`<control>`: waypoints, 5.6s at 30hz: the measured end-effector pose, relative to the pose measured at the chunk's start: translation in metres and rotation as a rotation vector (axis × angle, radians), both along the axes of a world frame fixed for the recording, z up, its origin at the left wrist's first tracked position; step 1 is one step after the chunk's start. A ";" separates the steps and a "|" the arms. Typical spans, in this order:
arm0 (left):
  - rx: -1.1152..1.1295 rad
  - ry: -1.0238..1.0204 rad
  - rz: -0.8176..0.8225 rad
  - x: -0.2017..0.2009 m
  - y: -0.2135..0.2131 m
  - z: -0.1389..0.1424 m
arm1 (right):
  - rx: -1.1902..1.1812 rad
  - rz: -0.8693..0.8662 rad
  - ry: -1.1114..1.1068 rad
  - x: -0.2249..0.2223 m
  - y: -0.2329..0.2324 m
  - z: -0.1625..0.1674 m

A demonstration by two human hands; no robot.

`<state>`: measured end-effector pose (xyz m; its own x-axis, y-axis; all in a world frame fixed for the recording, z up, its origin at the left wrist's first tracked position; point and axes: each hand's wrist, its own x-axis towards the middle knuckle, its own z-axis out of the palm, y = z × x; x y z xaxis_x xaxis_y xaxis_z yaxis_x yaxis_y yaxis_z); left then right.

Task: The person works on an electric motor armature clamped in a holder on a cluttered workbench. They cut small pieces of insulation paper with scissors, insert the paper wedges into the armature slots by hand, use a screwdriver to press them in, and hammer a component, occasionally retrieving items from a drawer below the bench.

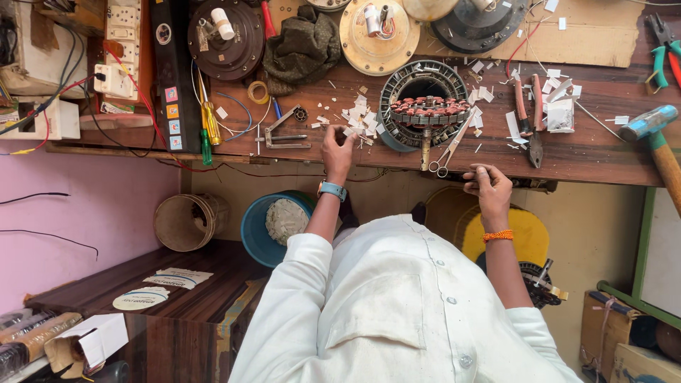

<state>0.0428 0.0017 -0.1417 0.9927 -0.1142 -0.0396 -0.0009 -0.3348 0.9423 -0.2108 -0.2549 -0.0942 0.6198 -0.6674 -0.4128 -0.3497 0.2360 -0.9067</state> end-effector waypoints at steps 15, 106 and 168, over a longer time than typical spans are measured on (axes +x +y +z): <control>-0.452 0.417 -0.384 -0.072 0.012 0.118 | 0.114 0.523 -0.135 0.061 0.087 0.141; -0.857 0.655 -0.420 -0.083 -0.004 0.182 | 0.288 0.037 0.211 -0.018 0.013 -0.007; -0.572 0.364 -0.591 -0.076 -0.021 0.245 | 0.182 0.788 0.058 0.002 0.080 0.219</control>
<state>-0.0329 -0.0193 0.1033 0.7029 -0.7010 -0.1203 0.3068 0.1462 0.9405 -0.2083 -0.1748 0.1253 0.8541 0.0368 -0.5188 -0.5201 0.0424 -0.8531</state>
